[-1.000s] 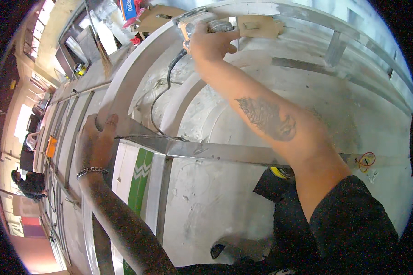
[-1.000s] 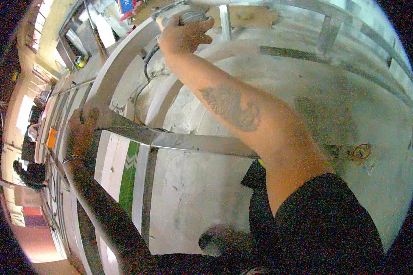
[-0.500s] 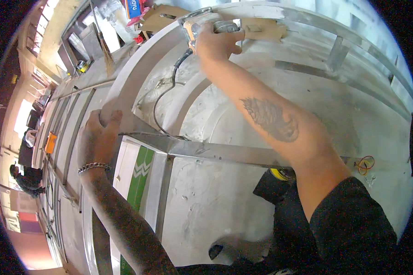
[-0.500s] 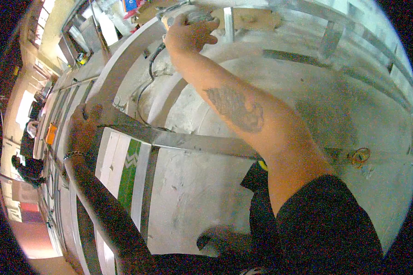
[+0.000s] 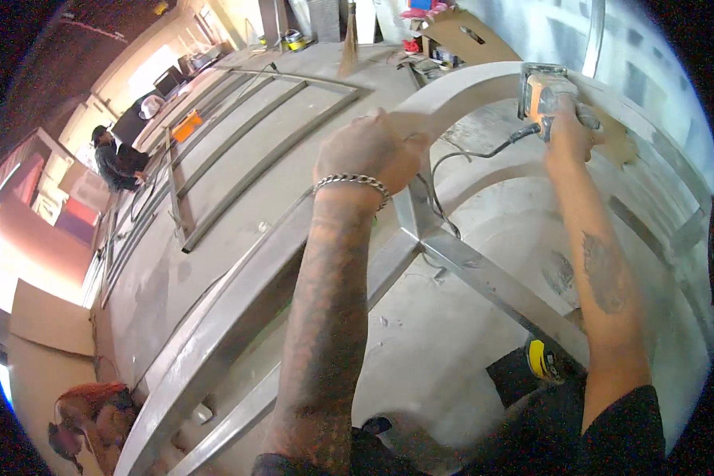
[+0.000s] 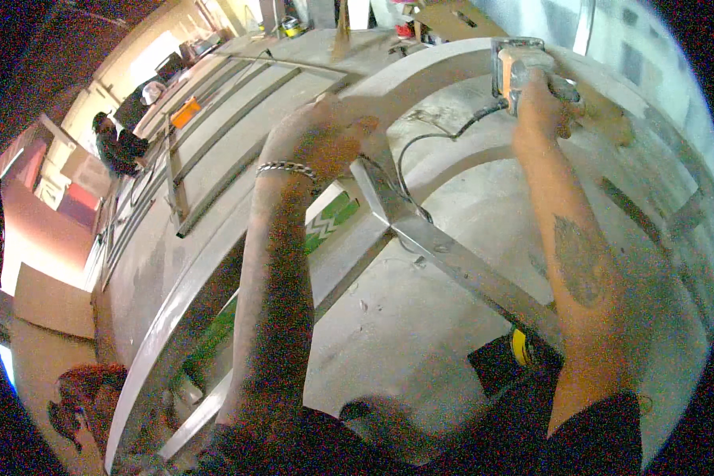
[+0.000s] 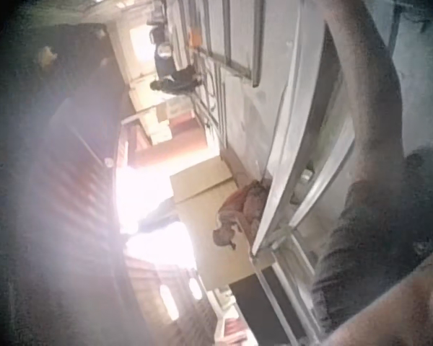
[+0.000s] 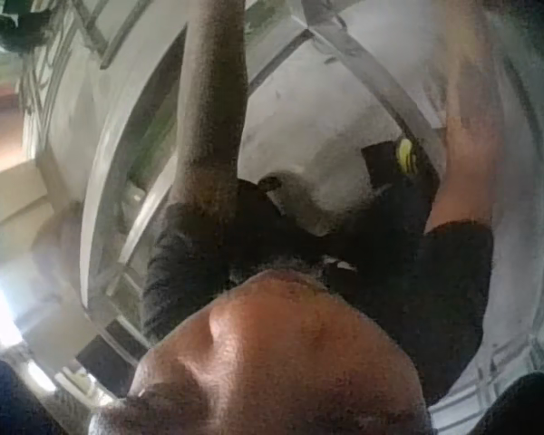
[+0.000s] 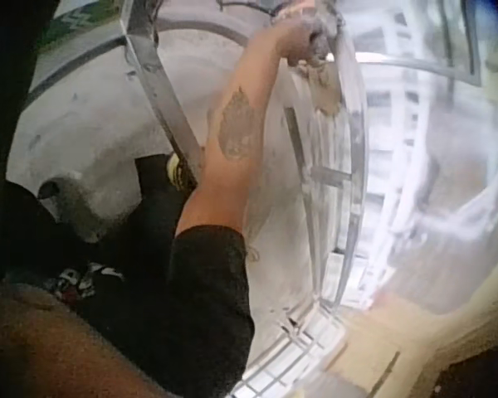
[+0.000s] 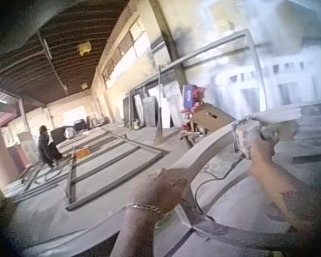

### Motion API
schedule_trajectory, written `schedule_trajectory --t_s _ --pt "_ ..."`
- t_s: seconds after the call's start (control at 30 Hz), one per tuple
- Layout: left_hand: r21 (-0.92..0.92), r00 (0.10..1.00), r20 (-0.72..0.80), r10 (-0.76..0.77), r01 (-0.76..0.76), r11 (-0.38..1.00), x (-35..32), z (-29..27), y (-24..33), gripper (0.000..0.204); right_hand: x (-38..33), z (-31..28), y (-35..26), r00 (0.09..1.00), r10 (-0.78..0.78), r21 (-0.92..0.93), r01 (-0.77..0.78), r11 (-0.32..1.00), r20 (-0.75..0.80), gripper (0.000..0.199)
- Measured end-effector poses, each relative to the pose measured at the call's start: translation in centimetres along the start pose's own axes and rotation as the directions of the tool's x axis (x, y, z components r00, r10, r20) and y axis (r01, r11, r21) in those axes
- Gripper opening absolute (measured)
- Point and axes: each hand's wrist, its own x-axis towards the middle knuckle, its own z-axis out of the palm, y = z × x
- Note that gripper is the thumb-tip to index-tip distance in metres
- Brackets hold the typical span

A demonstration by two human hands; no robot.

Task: The person sands a curved metal frame using an electric sander while holding the structure by hand.

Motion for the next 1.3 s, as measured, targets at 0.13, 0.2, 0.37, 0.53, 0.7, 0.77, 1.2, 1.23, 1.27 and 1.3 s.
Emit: schedule_trajectory --t_s 0.13,0.2,0.37,0.53,0.7,0.77,1.2,1.23,1.27,1.3 --pt "-0.031 1.0 0.003 -0.008 0.009 0.999 -0.2 -1.9 1.5 0.051 -0.3 0.1 -0.9 0.988 -0.138 0.09 0.131 0.987 0.067 0.112" --pt "0.004 0.996 0.012 -0.088 0.088 0.996 -0.2 -2.4 1.7 0.051 -0.8 0.3 -1.0 0.976 -0.17 0.157 0.149 0.976 0.135 0.107" --pt "-0.019 0.994 0.058 -0.091 0.092 0.996 -0.4 -2.9 2.6 0.05 -3.7 -0.8 -0.8 0.95 -0.135 0.271 0.057 0.961 0.28 0.095" --pt "0.006 0.992 0.049 -0.119 0.119 0.993 -0.3 -3.9 3.4 0.051 -5.7 -2.3 -2.7 0.89 -0.212 0.25 0.115 0.961 0.405 0.103" --pt "-0.038 0.994 0.068 -0.09 0.093 0.995 -0.8 -3.9 2.7 0.053 -5.4 -1.7 -2.1 0.927 -0.13 0.215 0.055 0.975 0.352 0.11" --pt "-0.024 0.994 0.052 -0.097 0.098 0.995 -0.9 -3.8 2.6 0.053 -4.0 -1.1 -1.4 0.943 -0.102 0.175 0.048 0.983 0.317 0.112" --pt "-0.027 0.996 -0.062 0.067 -0.069 0.997 -0.5 -0.7 0.6 0.029 3.8 1.8 1.6 0.985 -0.175 -0.034 0.174 0.984 -0.015 0.108" --pt "0.004 0.991 -0.087 0.099 -0.099 0.995 -0.6 -0.4 0.4 0.028 3.7 1.7 1.6 0.964 -0.264 -0.14 0.268 0.953 0.043 0.107" --pt "-0.058 0.97 -0.112 0.216 -0.223 0.973 -0.3 -0.2 0.2 0.026 3.6 1.4 1.6 0.954 -0.297 -0.103 0.3 0.948 0.047 0.105" --pt "-0.025 0.978 -0.126 0.167 -0.172 0.985 -0.4 0.1 0.3 0.023 3.1 1.7 1.5 0.933 -0.347 -0.129 0.358 0.925 0.097 0.104"
